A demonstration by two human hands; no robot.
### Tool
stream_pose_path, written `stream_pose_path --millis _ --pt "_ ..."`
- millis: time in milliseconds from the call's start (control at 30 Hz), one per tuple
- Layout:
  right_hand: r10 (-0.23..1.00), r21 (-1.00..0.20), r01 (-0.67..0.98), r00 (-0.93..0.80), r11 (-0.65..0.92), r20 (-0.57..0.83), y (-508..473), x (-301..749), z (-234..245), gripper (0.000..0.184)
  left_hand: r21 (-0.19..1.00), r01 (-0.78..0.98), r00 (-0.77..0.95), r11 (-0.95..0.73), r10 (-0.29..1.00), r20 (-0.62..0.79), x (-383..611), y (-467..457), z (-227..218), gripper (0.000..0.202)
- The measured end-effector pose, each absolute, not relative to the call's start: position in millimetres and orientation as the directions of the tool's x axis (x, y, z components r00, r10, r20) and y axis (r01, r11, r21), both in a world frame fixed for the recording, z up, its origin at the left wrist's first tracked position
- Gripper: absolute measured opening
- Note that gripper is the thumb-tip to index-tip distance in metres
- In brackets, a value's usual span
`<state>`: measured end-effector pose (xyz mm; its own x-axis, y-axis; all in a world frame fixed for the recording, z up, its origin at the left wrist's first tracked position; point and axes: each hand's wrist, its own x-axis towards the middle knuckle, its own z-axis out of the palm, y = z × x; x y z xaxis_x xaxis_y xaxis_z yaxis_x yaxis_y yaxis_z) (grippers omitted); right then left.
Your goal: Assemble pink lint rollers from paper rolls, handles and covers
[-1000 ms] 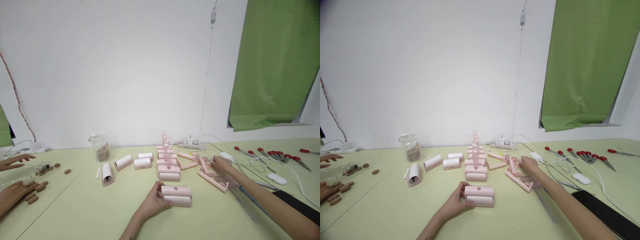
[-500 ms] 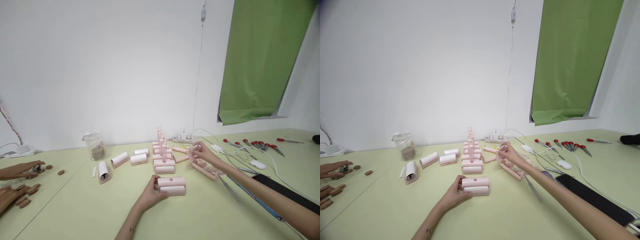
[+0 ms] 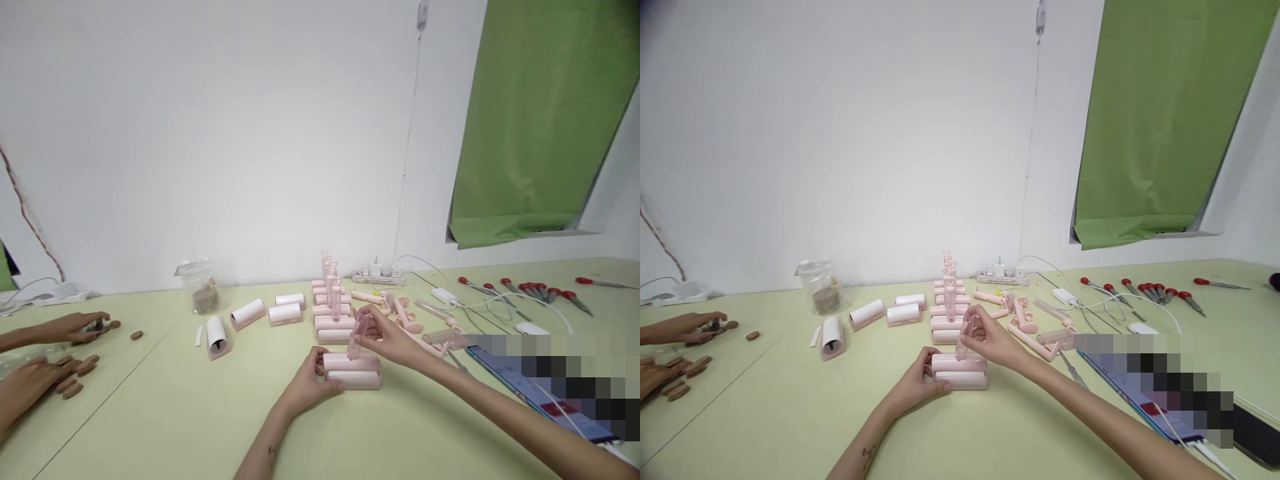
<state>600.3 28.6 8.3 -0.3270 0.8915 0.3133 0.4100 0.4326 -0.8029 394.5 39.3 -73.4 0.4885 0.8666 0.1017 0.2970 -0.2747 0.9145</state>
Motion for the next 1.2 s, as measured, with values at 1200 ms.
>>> stream_pose_path --millis 1200 --pt "0.883 -0.543 0.703 -0.425 0.459 0.198 31 578 25 0.020 0.770 0.439 0.451 -0.464 0.854 0.258 388 36 -69 0.052"
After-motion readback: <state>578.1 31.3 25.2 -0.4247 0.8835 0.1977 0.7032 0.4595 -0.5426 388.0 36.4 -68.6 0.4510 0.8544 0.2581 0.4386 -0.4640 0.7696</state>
